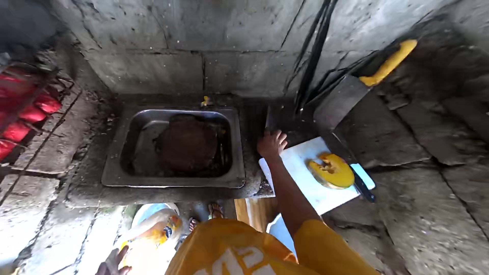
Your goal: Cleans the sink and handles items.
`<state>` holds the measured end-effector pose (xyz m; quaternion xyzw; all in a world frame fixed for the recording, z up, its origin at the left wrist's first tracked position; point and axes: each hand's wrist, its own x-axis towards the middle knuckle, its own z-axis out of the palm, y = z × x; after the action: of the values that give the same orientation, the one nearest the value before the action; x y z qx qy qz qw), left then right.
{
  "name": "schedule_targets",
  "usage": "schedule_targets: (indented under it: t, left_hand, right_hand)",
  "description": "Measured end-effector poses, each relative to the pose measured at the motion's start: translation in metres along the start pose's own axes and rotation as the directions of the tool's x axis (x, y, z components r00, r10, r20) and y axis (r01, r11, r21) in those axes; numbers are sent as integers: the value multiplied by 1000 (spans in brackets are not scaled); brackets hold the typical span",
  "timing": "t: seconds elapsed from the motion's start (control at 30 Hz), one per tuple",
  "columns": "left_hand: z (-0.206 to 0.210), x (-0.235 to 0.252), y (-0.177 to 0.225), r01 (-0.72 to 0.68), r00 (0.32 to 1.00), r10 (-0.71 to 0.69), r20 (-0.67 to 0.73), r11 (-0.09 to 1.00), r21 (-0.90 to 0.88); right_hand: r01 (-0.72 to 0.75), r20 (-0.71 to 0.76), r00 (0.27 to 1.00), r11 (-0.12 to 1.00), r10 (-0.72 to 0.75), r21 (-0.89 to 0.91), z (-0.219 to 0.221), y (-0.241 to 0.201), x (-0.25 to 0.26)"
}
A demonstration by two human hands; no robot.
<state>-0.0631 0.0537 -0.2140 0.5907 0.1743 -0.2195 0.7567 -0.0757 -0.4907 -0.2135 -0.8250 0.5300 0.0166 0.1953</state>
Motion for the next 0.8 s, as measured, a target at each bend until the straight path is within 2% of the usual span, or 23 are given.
schedule_targets:
  t: [0.07,0.13,0.2,0.23,0.37,0.47,0.53,0.6,0.67,0.8]
  left_hand:
    - [4,-1,1,-2,1000,2,-22,1000,-8]
    - [6,-3,-2,-6,999,5,-42,1000,-15]
    - [5,-7,-7,-23,999,22,-25,999,-33]
    - [3,-10,-11,-39,999,38,-24,998,-53]
    - [-6,-35,-18,-88,994,80,-80,990,-107]
    - [8,-63,-12,-98,978,73,-193,988,-123]
    - [11,-73,-12,-76,969,38,-245,986,-147]
    - [-8,-72,-28,-75,974,30,-224,978,-196]
    - [-7,-71,-33,-58,969,10,-248,981,-186]
    - [-3,-60,-30,-18,959,-35,-280,983,-184]
  right_hand:
    - [130,21,991,989,-132,64,1,-30,-18]
    - [196,172,954,946,-245,260,18,-66,-31]
    - [161,292,898,863,-330,479,55,-94,-24]
    - [145,310,889,850,-337,507,71,-106,-15]
    - [84,377,887,897,-266,435,99,-140,40]
    - [-1,428,873,876,-235,482,101,-148,64]
    - [-31,449,869,883,-207,468,99,-156,62]
    - [-10,429,882,903,-195,431,102,-161,56]
    - [5,411,890,904,-199,427,105,-161,53]
    - [21,391,885,860,-254,510,95,-159,38]
